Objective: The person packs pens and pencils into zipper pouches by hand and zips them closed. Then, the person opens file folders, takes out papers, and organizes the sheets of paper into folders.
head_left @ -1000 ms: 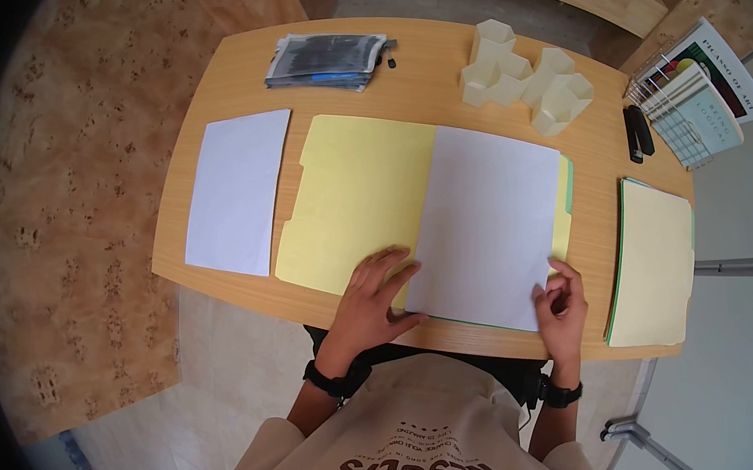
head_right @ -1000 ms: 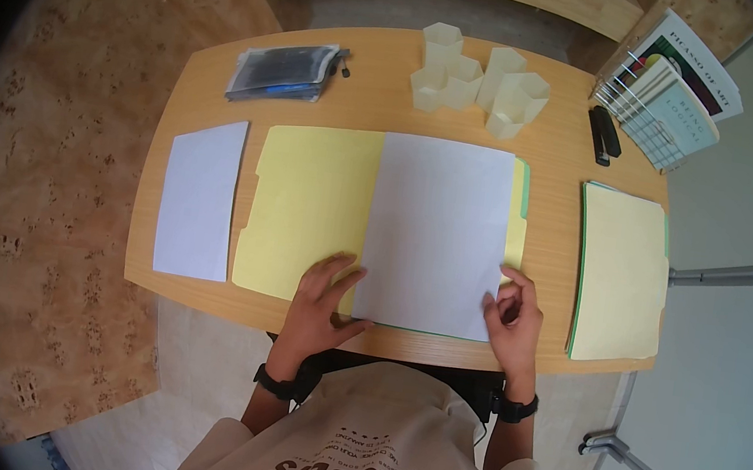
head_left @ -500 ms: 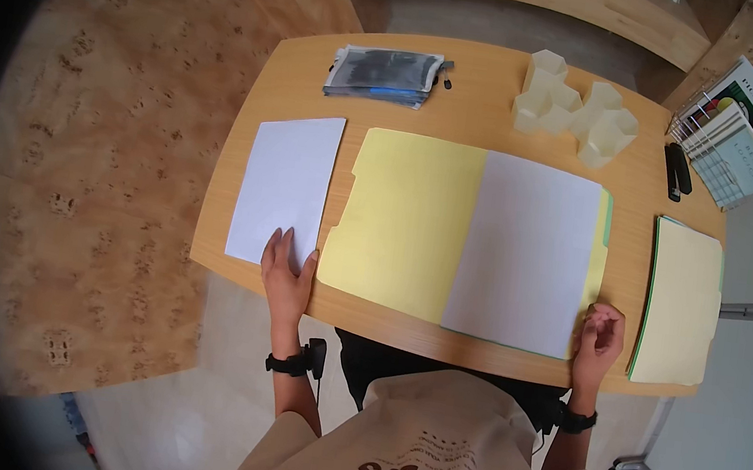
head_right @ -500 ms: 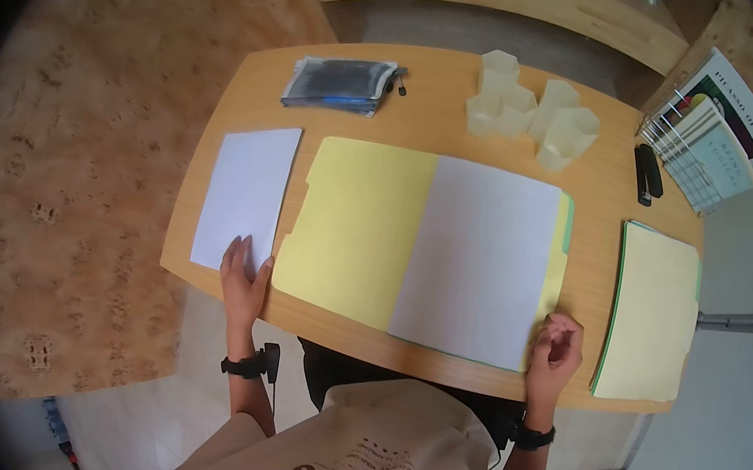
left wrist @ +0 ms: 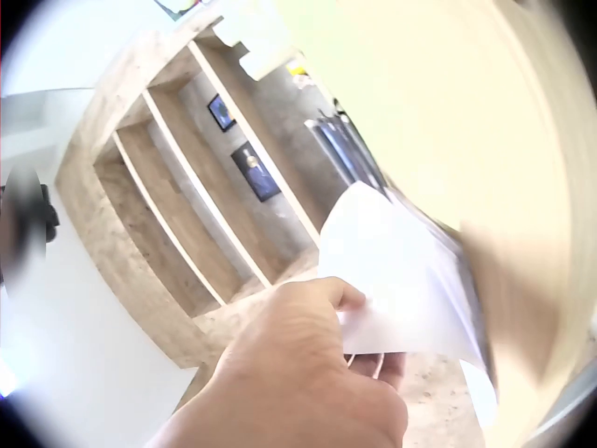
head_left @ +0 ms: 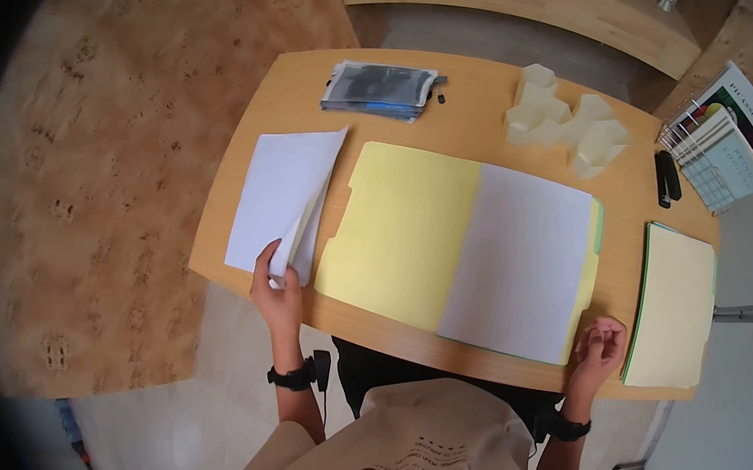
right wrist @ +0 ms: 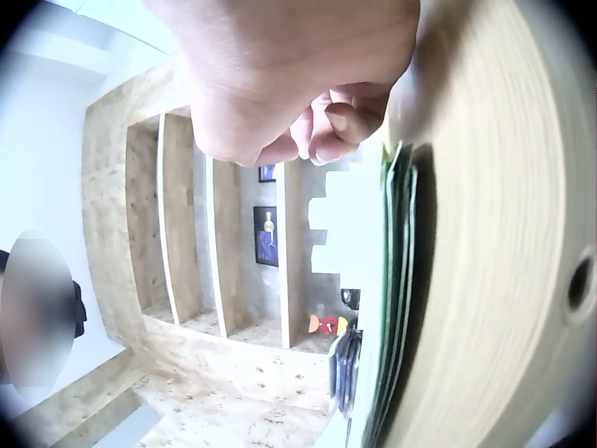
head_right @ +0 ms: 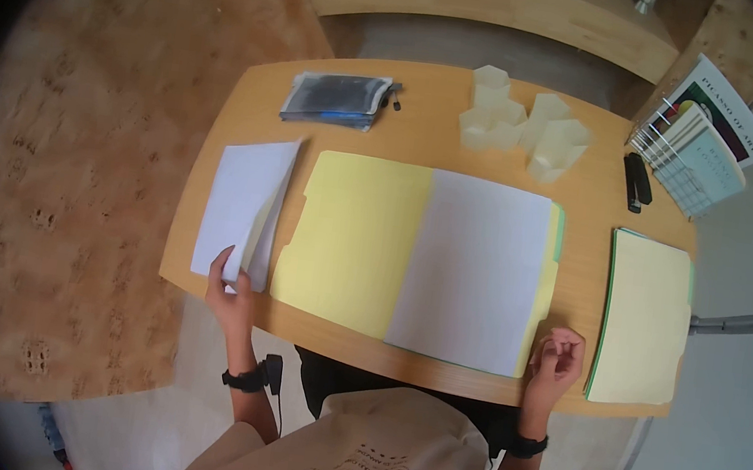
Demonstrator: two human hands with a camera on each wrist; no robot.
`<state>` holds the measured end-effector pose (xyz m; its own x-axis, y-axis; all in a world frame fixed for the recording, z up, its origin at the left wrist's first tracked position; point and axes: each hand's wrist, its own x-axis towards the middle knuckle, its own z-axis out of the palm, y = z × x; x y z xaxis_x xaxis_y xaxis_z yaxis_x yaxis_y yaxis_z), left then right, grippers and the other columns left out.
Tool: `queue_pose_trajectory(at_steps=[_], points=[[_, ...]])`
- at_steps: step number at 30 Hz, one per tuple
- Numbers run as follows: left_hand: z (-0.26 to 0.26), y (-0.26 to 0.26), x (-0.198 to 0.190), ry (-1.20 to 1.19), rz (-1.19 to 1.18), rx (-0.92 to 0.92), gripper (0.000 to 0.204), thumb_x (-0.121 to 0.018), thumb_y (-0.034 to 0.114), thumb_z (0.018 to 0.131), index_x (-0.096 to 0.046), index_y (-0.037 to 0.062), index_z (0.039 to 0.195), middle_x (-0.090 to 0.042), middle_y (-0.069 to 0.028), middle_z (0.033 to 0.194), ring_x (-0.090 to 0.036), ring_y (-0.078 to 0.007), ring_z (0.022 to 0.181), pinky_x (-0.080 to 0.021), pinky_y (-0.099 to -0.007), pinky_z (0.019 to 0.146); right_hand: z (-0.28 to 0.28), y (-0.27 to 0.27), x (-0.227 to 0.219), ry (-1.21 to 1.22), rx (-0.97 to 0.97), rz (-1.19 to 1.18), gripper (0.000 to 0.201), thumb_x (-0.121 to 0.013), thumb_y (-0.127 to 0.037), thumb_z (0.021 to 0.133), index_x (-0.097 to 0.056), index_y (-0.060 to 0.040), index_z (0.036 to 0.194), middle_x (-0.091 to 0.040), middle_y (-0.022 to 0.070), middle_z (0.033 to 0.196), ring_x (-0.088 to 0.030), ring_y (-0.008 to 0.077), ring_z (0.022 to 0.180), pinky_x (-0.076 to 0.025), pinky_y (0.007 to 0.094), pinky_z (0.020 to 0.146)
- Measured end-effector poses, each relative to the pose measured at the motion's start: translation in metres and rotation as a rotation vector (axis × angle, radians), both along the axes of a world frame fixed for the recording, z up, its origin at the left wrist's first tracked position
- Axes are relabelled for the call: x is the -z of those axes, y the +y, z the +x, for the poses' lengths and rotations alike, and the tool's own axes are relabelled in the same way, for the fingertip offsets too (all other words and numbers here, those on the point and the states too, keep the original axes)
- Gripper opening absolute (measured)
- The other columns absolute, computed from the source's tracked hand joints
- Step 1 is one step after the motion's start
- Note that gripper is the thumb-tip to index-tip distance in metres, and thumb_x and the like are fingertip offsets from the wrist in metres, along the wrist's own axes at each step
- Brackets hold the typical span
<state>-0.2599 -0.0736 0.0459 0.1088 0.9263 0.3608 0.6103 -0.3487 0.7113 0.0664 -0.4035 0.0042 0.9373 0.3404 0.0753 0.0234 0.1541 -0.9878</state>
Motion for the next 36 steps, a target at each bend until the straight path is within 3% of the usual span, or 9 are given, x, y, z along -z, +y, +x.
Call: queue_pose_trajectory(at_steps=[2, 5, 9, 10, 14, 19, 21, 24, 36], points=[[0.025, -0.026, -0.013, -0.082, 0.113, 0.075, 0.038, -0.061, 0.0, 0.091, -0.064, -0.0021, 0.129, -0.069, -0.0164, 0.125, -0.067, -0.0283, 0.112, -0.051, -0.0378, 0.1, -0.014, 0.007, -0.016, -0.008, -0.012, -0.075, 0.011, -0.053, -0.005, 0.103, -0.057, -0.003, 0.113, -0.055, -0.0016, 0.08, -0.044, 0.0043, 0.058, -0.036, 0.02, 0.05], [0.064, -0.081, -0.024, -0.114, 0.045, 0.333, 0.039, -0.062, -0.003, 0.083, -0.068, -0.0002, 0.121, -0.07, -0.0154, 0.117, -0.067, -0.0303, 0.105, -0.054, -0.0387, 0.093, -0.03, 0.032, -0.05, 0.102, -0.442, -0.136, 0.029, -0.045, -0.002, 0.102, -0.06, -0.0014, 0.128, -0.07, 0.0081, 0.096, -0.059, 0.0082, 0.067, -0.045, 0.0211, 0.058], [0.107, -0.145, -0.003, 0.009, 0.094, 0.709, 0.052, -0.069, -0.006, 0.07, -0.071, 0.0064, 0.12, -0.069, -0.0122, 0.118, -0.065, -0.0347, 0.107, -0.054, -0.0444, 0.092, -0.054, 0.075, -0.075, 0.333, -0.645, -0.172, 0.033, -0.052, -0.006, 0.102, -0.057, 0.0003, 0.135, -0.071, 0.0083, 0.099, -0.065, 0.0132, 0.076, -0.05, 0.026, 0.062], [0.11, -0.158, 0.006, 0.045, 0.008, 0.801, 0.051, -0.071, -0.004, 0.073, -0.069, 0.0084, 0.122, -0.066, -0.0107, 0.124, -0.064, -0.0336, 0.11, -0.054, -0.045, 0.093, -0.055, 0.077, -0.061, 0.243, -0.581, -0.28, 0.032, -0.062, -0.011, 0.099, -0.059, 0.0021, 0.128, -0.071, 0.0114, 0.089, -0.066, 0.016, 0.071, -0.052, 0.0302, 0.062], [0.12, -0.169, 0.004, 0.078, -0.079, 1.026, 0.055, -0.075, 0.008, 0.083, -0.062, 0.0126, 0.136, -0.058, -0.0097, 0.138, -0.063, -0.0338, 0.115, -0.052, -0.0459, 0.096, -0.046, 0.072, -0.064, -0.124, -0.5, -0.689, 0.028, -0.068, -0.014, 0.096, -0.063, 0.0006, 0.12, -0.068, 0.0137, 0.076, -0.064, 0.0189, 0.063, -0.053, 0.0337, 0.061], [0.105, -0.136, -0.006, 0.155, -0.07, 0.995, 0.055, -0.079, 0.007, 0.081, -0.066, 0.0096, 0.134, -0.058, -0.0124, 0.14, -0.058, -0.0347, 0.125, -0.05, -0.0451, 0.103, -0.026, 0.043, -0.052, -0.295, -0.3, -0.712, 0.019, -0.07, -0.009, 0.092, -0.068, -0.0043, 0.111, -0.065, 0.0139, 0.071, -0.06, 0.0204, 0.057, -0.051, 0.0334, 0.059], [0.101, -0.119, -0.001, 0.152, -0.015, 0.951, 0.055, -0.08, 0.008, 0.082, -0.066, 0.0099, 0.135, -0.057, -0.0126, 0.141, -0.057, -0.0345, 0.128, -0.048, -0.0451, 0.106, -0.018, 0.035, -0.046, -0.214, -0.299, -0.659, 0.016, -0.068, -0.005, 0.094, -0.068, -0.0019, 0.109, -0.066, 0.0103, 0.071, -0.061, 0.0151, 0.06, -0.05, 0.0291, 0.06], [0.103, -0.094, 0.004, 0.157, -0.027, 0.826, 0.057, -0.081, 0.009, 0.082, -0.064, 0.0087, 0.137, -0.055, -0.0138, 0.145, -0.055, -0.0363, 0.131, -0.046, -0.0456, 0.108, -0.008, 0.029, -0.024, -0.021, -0.081, -0.401, 0.011, -0.061, 0.0, 0.098, -0.069, 0.0031, 0.105, -0.064, -0.0029, 0.073, -0.053, 0.0025, 0.064, -0.042, 0.0212, 0.059], [0.113, -0.087, 0.02, 0.185, -0.002, 0.959, 0.091, -0.096, 0.036, 0.06, -0.061, 0.0084, 0.14, -0.051, -0.0148, 0.151, -0.048, -0.0401, 0.138, -0.041, -0.0534, 0.114, -0.018, 0.024, -0.01, 0.049, -0.018, -0.381, 0.01, -0.062, -0.001, 0.098, -0.069, 0.0034, 0.105, -0.064, -0.0035, 0.074, -0.05, 0.0008, 0.065, -0.04, 0.0187, 0.06]])
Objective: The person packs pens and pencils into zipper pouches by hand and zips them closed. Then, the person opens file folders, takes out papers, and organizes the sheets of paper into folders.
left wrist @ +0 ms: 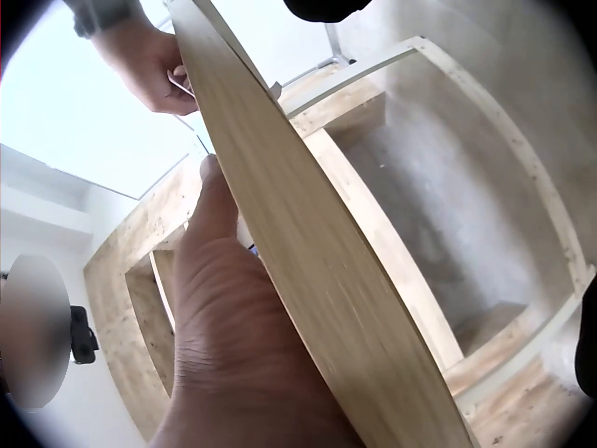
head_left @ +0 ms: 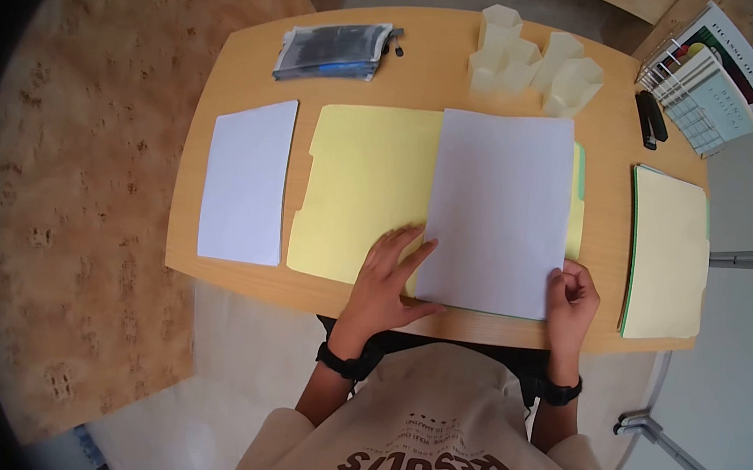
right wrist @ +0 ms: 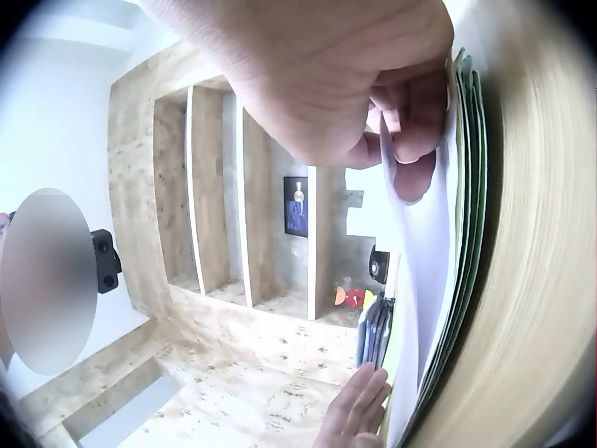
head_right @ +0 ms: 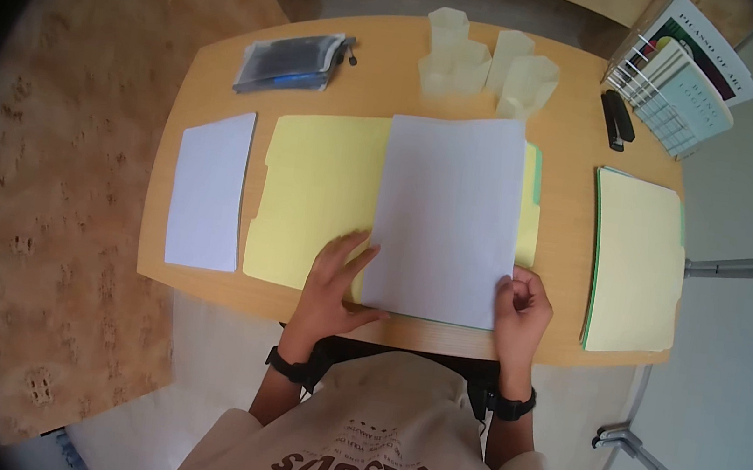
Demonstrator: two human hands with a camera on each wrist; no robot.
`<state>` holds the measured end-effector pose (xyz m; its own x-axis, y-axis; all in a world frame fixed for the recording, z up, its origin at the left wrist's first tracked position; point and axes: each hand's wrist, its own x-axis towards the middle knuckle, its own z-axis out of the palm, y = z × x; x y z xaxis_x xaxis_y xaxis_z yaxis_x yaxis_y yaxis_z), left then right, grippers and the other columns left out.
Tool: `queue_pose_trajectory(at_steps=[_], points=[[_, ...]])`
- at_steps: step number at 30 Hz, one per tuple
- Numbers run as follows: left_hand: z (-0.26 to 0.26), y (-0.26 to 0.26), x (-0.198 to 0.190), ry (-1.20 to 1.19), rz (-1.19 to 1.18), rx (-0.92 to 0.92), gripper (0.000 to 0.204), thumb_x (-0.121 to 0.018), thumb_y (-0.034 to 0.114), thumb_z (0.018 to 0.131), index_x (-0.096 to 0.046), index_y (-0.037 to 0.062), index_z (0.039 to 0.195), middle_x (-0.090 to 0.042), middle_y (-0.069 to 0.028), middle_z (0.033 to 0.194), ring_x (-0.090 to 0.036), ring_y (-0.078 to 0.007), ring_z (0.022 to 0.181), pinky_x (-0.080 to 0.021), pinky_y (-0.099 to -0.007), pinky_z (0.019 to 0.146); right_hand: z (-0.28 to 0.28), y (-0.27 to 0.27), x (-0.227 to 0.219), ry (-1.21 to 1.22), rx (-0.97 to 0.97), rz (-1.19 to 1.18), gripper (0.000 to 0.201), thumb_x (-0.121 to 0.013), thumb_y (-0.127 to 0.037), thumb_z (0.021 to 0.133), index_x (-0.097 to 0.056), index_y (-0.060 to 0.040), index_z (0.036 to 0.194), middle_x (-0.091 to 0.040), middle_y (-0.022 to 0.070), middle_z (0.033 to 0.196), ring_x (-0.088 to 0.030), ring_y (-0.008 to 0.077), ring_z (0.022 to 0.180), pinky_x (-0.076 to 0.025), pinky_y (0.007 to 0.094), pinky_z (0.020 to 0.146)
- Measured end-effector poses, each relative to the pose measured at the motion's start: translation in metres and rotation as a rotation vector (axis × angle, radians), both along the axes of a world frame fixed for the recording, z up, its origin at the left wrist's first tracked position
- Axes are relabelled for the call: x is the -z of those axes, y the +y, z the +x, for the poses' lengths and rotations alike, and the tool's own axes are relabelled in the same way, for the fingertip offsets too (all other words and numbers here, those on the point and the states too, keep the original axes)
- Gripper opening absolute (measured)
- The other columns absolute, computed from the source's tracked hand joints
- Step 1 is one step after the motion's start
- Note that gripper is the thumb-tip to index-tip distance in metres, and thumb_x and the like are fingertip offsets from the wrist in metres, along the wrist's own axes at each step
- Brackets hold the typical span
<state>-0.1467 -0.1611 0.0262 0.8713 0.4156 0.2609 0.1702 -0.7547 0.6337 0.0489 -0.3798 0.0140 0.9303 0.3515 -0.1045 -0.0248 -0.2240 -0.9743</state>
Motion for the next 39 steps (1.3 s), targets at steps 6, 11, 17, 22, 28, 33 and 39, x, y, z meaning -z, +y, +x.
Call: queue_pose_trajectory(at_steps=[6, 11, 17, 22, 28, 33, 39], points=[[0.0, 0.001, 0.004, 0.044, 0.021, 0.011, 0.088, -0.096, 0.037, 0.059, -0.064, 0.011, 0.138, -0.052, -0.0139, 0.15, -0.048, -0.04, 0.139, -0.04, -0.0536, 0.115, 0.0, -0.004, 0.004, 0.015, 0.008, 0.038, 0.012, -0.062, -0.001, 0.099, -0.068, 0.0037, 0.109, -0.065, -0.0039, 0.077, -0.05, 0.0006, 0.066, -0.04, 0.0181, 0.061], [0.0, 0.001, 0.008, 0.043, 0.035, 0.013, 0.085, -0.096, 0.037, 0.06, -0.066, 0.0126, 0.135, -0.053, -0.0128, 0.15, -0.048, -0.0393, 0.139, -0.041, -0.0532, 0.115, 0.001, -0.004, 0.005, -0.003, -0.013, 0.011, 0.012, -0.062, 0.0, 0.099, -0.068, 0.0035, 0.109, -0.065, -0.0041, 0.077, -0.05, 0.0006, 0.066, -0.04, 0.0181, 0.062], [0.0, 0.001, 0.009, 0.056, 0.032, 0.014, 0.078, -0.095, 0.037, 0.063, -0.068, 0.014, 0.133, -0.053, -0.0122, 0.149, -0.048, -0.0391, 0.139, -0.042, -0.0524, 0.115, 0.002, -0.006, 0.006, -0.038, -0.033, -0.033, 0.012, -0.063, 0.0, 0.098, -0.068, 0.0034, 0.109, -0.065, -0.0044, 0.078, -0.05, 0.0003, 0.067, -0.04, 0.0178, 0.061], [0.0, 0.001, 0.009, 0.046, 0.039, 0.011, 0.076, -0.095, 0.037, 0.063, -0.069, 0.0136, 0.13, -0.053, -0.0122, 0.149, -0.049, -0.039, 0.139, -0.042, -0.0525, 0.115, 0.001, -0.006, 0.005, -0.071, -0.063, -0.006, 0.017, -0.066, 0.004, 0.094, -0.066, 0.0026, 0.111, -0.065, -0.0038, 0.08, -0.049, -0.0001, 0.066, -0.038, 0.0172, 0.059], [0.0, 0.001, 0.009, 0.04, 0.041, 0.007, 0.076, -0.095, 0.036, 0.063, -0.069, 0.0139, 0.131, -0.054, -0.0125, 0.149, -0.049, -0.039, 0.138, -0.042, -0.0524, 0.114, 0.002, -0.01, 0.002, -0.134, -0.078, -0.039, 0.021, -0.069, 0.004, 0.091, -0.066, 0.0004, 0.112, -0.062, -0.0042, 0.076, -0.048, 0.0003, 0.062, -0.037, 0.0177, 0.056], [-0.001, 0.0, 0.007, 0.059, 0.039, 0.004, 0.076, -0.095, 0.037, 0.062, -0.069, 0.0134, 0.13, -0.054, -0.0125, 0.148, -0.049, -0.0389, 0.138, -0.042, -0.0523, 0.115, 0.005, -0.017, -0.002, -0.165, -0.09, -0.121, 0.021, -0.069, 0.002, 0.092, -0.067, 0.0013, 0.113, -0.059, -0.005, 0.073, -0.048, 0.0011, 0.062, -0.038, 0.0185, 0.056], [0.004, 0.0, 0.007, 0.058, 0.029, 0.029, 0.077, -0.096, 0.037, 0.061, -0.069, 0.0113, 0.129, -0.055, -0.0121, 0.146, -0.049, -0.038, 0.138, -0.042, -0.0531, 0.114, 0.018, -0.033, -0.006, 0.046, -0.051, -0.23, 0.016, -0.066, -0.007, 0.098, -0.071, 0.0034, 0.109, -0.055, -0.0061, 0.071, -0.049, 0.0022, 0.066, -0.04, 0.0201, 0.06]])
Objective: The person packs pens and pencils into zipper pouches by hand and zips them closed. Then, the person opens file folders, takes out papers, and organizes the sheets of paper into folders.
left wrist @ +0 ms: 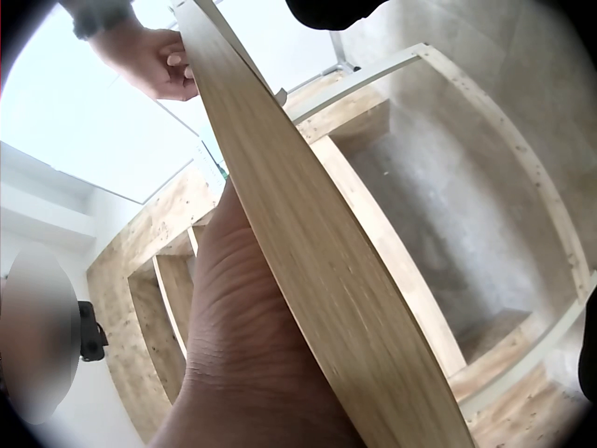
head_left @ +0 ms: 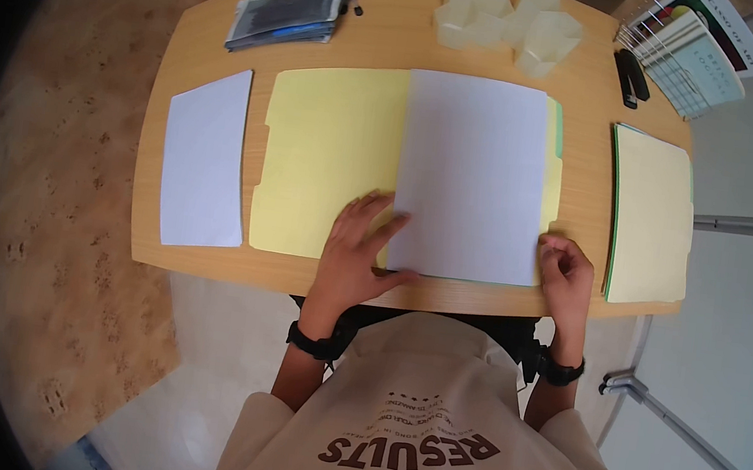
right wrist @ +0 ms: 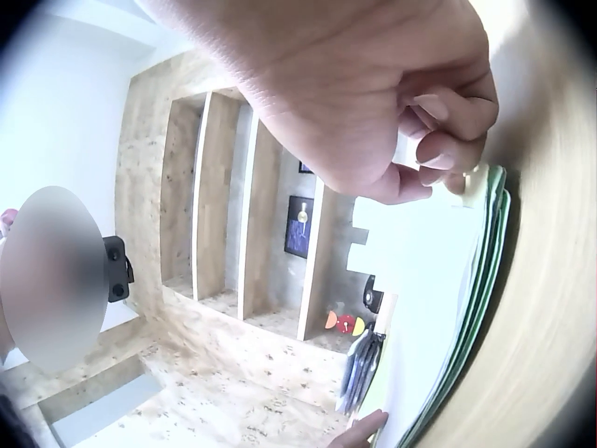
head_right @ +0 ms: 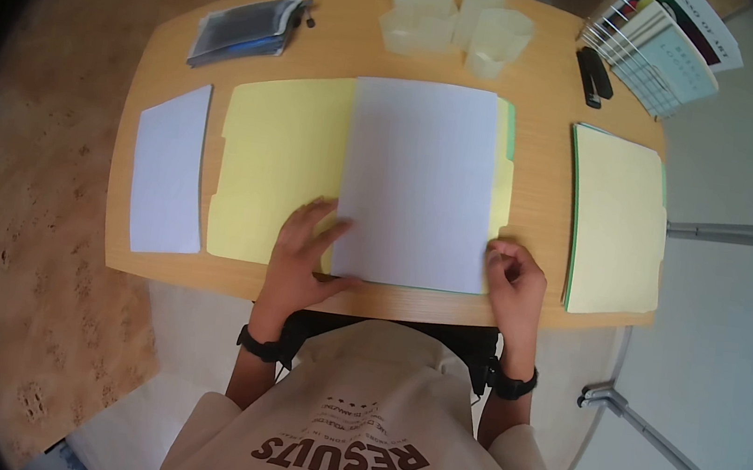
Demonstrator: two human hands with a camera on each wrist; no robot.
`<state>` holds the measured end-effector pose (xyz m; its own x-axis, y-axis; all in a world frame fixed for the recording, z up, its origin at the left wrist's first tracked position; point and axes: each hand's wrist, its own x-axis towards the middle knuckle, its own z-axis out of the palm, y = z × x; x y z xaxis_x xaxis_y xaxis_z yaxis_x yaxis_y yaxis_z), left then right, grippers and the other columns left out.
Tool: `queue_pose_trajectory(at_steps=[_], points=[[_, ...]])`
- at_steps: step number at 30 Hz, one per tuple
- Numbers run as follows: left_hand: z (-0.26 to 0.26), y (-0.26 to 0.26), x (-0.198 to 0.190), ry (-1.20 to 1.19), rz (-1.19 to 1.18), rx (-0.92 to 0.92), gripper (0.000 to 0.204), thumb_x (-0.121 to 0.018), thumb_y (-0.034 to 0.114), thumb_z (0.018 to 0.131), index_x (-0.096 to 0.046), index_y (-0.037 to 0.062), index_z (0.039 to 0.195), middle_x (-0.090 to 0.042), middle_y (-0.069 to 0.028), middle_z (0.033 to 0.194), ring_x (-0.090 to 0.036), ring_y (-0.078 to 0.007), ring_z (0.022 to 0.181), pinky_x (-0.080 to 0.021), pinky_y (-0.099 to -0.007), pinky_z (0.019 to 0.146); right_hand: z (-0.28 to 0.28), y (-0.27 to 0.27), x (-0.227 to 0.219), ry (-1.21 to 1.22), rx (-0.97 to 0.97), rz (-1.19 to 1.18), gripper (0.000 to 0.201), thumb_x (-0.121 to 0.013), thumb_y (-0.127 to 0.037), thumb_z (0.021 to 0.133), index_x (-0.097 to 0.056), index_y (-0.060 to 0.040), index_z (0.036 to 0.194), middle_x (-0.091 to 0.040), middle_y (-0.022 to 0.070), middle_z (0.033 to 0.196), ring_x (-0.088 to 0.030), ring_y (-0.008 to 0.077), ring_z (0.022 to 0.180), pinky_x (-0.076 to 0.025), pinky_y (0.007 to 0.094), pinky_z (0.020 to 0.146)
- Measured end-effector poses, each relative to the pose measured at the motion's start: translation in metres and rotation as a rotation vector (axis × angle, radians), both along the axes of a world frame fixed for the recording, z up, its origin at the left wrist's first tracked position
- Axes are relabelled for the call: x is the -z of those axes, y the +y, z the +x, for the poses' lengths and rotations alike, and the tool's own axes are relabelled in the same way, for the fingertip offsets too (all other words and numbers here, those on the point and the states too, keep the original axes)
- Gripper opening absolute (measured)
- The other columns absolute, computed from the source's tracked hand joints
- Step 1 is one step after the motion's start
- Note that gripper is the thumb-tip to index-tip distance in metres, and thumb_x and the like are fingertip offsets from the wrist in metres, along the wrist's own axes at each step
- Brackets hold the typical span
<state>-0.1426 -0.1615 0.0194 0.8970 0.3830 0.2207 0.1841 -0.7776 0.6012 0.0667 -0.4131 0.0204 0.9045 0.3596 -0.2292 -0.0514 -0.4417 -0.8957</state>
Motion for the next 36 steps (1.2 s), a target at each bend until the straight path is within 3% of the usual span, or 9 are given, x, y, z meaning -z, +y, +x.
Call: queue_pose_trajectory(at_steps=[3, 9, 15, 33, 36], points=[[0.0, -0.001, 0.001, 0.006, 0.006, -0.008, 0.077, -0.096, 0.036, 0.061, -0.069, 0.0114, 0.129, -0.055, -0.0119, 0.147, -0.049, -0.0384, 0.138, -0.041, -0.0535, 0.114, 0.001, -0.001, -0.006, 0.168, -0.113, 0.008, 0.013, -0.068, -0.01, 0.099, -0.071, 0.0025, 0.101, -0.051, -0.0076, 0.068, -0.043, 0.0013, 0.064, -0.035, 0.0224, 0.057], [0.0, -0.001, 0.002, 0.011, 0.041, -0.007, 0.077, -0.096, 0.035, 0.061, -0.069, 0.0116, 0.13, -0.054, -0.0117, 0.148, -0.049, -0.0388, 0.138, -0.041, -0.054, 0.114, 0.003, -0.004, -0.019, 0.171, -0.242, 0.015, 0.025, -0.07, -0.012, 0.099, -0.062, -0.0002, 0.079, -0.041, -0.009, 0.063, -0.032, 0.002, 0.06, -0.025, 0.0261, 0.053], [0.0, -0.002, 0.003, 0.006, 0.04, 0.003, 0.079, -0.096, 0.033, 0.061, -0.068, 0.0121, 0.132, -0.053, -0.012, 0.148, -0.048, -0.039, 0.139, -0.041, -0.0536, 0.115, 0.007, 0.007, -0.038, 0.173, -0.268, 0.079, 0.029, -0.073, -0.013, 0.098, -0.06, -0.0016, 0.075, -0.044, -0.0087, 0.062, -0.033, 0.0022, 0.06, -0.026, 0.0259, 0.053], [0.0, -0.004, 0.002, 0.011, 0.047, -0.002, 0.079, -0.096, 0.03, 0.061, -0.068, 0.0113, 0.132, -0.053, -0.014, 0.148, -0.048, -0.0405, 0.139, -0.041, -0.0541, 0.114, 0.0, 0.013, -0.038, 0.146, -0.243, 0.076, 0.036, -0.077, -0.015, 0.096, -0.054, -0.004, 0.07, -0.044, -0.0072, 0.062, -0.034, 0.0046, 0.061, -0.029, 0.027, 0.053], [0.0, -0.004, 0.002, 0.021, 0.054, -0.013, 0.073, -0.092, 0.042, 0.069, -0.068, 0.0117, 0.131, -0.055, -0.0123, 0.146, -0.05, -0.0364, 0.138, -0.038, -0.0546, 0.117, 0.0, 0.014, -0.031, 0.116, -0.258, 0.078, 0.038, -0.078, -0.016, 0.096, -0.053, -0.0042, 0.07, -0.043, -0.0072, 0.062, -0.034, 0.0049, 0.061, -0.029, 0.0272, 0.053]])
